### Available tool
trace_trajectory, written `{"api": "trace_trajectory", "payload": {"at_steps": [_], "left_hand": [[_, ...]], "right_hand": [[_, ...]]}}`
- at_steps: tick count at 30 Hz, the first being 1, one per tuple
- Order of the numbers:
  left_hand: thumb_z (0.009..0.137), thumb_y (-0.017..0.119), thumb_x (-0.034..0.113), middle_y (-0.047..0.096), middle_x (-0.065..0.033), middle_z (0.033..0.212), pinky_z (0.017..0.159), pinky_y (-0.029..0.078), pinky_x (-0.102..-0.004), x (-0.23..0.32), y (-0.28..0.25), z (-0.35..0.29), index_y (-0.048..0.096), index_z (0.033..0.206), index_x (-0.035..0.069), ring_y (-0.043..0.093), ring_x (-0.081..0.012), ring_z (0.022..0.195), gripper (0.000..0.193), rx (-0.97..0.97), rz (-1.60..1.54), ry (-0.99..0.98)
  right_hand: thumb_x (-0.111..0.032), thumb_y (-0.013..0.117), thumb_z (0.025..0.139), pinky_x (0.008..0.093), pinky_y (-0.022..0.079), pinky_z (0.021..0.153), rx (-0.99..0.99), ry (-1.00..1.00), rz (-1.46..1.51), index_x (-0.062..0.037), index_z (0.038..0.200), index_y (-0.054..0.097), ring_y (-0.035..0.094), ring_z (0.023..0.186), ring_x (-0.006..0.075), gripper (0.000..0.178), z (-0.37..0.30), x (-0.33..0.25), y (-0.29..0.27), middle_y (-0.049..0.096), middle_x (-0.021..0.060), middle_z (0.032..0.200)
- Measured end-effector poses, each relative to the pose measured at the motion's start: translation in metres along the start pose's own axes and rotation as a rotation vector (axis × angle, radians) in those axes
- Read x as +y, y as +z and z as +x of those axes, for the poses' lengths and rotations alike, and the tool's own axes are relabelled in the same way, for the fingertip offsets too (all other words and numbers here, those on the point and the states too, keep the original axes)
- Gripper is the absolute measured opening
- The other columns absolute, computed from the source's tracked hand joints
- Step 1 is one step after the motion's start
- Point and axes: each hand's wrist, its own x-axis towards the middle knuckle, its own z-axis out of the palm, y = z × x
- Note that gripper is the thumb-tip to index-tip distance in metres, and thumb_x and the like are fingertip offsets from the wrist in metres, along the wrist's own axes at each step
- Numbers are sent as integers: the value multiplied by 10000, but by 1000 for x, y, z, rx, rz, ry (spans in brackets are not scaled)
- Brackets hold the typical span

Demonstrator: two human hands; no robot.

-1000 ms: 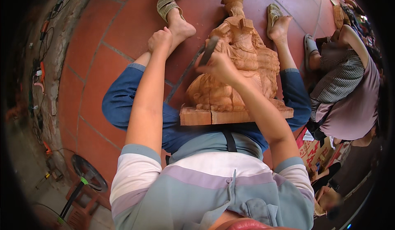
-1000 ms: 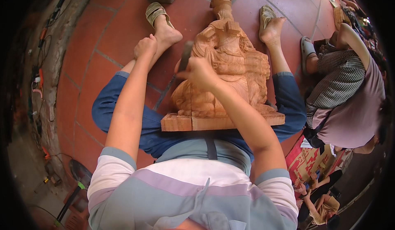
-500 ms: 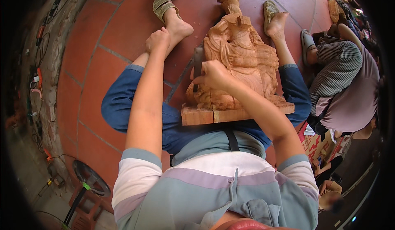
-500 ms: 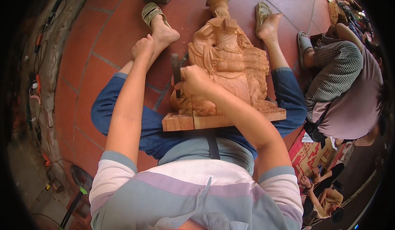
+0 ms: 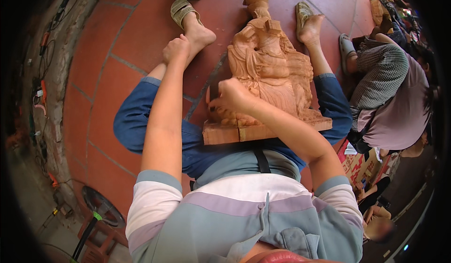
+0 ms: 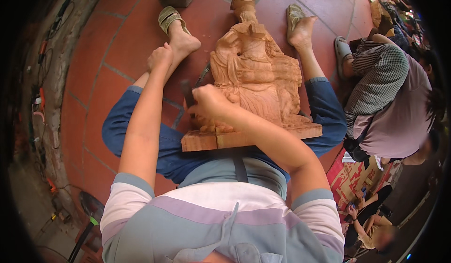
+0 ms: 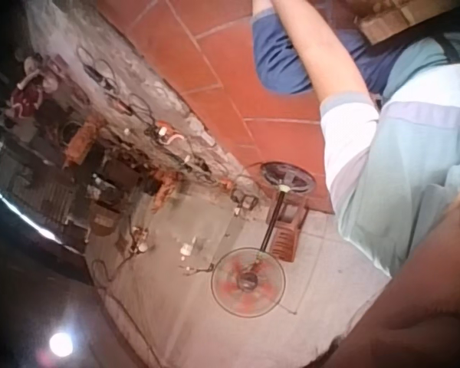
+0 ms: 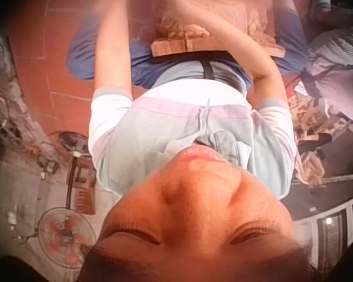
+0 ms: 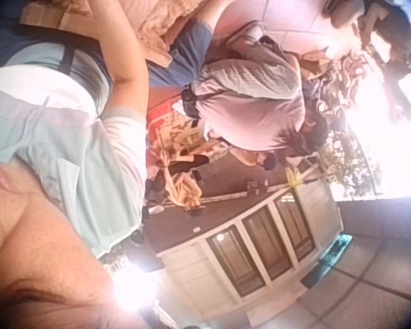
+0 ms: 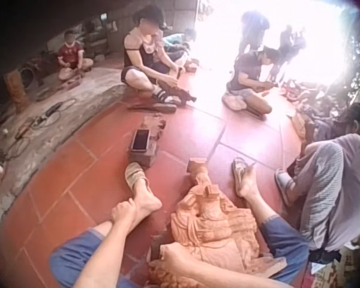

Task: The person carves a wooden block resting on their lap using a small carving knife. They repeatedly scrape and shape the surface of the wood while sitting on the floor among other people doing similar work.

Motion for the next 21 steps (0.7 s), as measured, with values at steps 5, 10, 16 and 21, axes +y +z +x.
{"api": "trace_trajectory", "payload": {"at_steps": [5,10,16,21], "left_hand": [[921,249,390,603,-232,1075,907,420,-454,2,-1,-3,643,1012,-15,560,-367,1054,572,-26,-10,-6],[923,249,385,609,-220,1072,898,431,-445,2,0,0,645,1014,-6,570,-356,1046,564,-19,14,-20],[928,254,369,624,-195,1057,889,446,-431,2,-6,-9,652,1008,14,586,-336,1028,539,-21,42,-28],[949,228,334,629,-178,1046,859,463,-446,0,-1,0,650,990,24,594,-337,1006,526,-10,68,74]], "right_hand": [[-98,724,697,304,490,620,169,339,103,-71,789,677,637,672,189,107,18,23,-30,656,94,723],[-96,725,679,303,488,641,142,-98,325,-52,757,668,641,687,222,106,3,32,-23,655,108,724],[-88,725,679,309,489,625,204,41,241,-69,799,676,641,694,219,131,25,46,-35,659,90,724],[-181,762,635,337,491,624,-114,-99,16,-92,773,685,642,705,223,181,12,20,-33,657,85,715]]}}
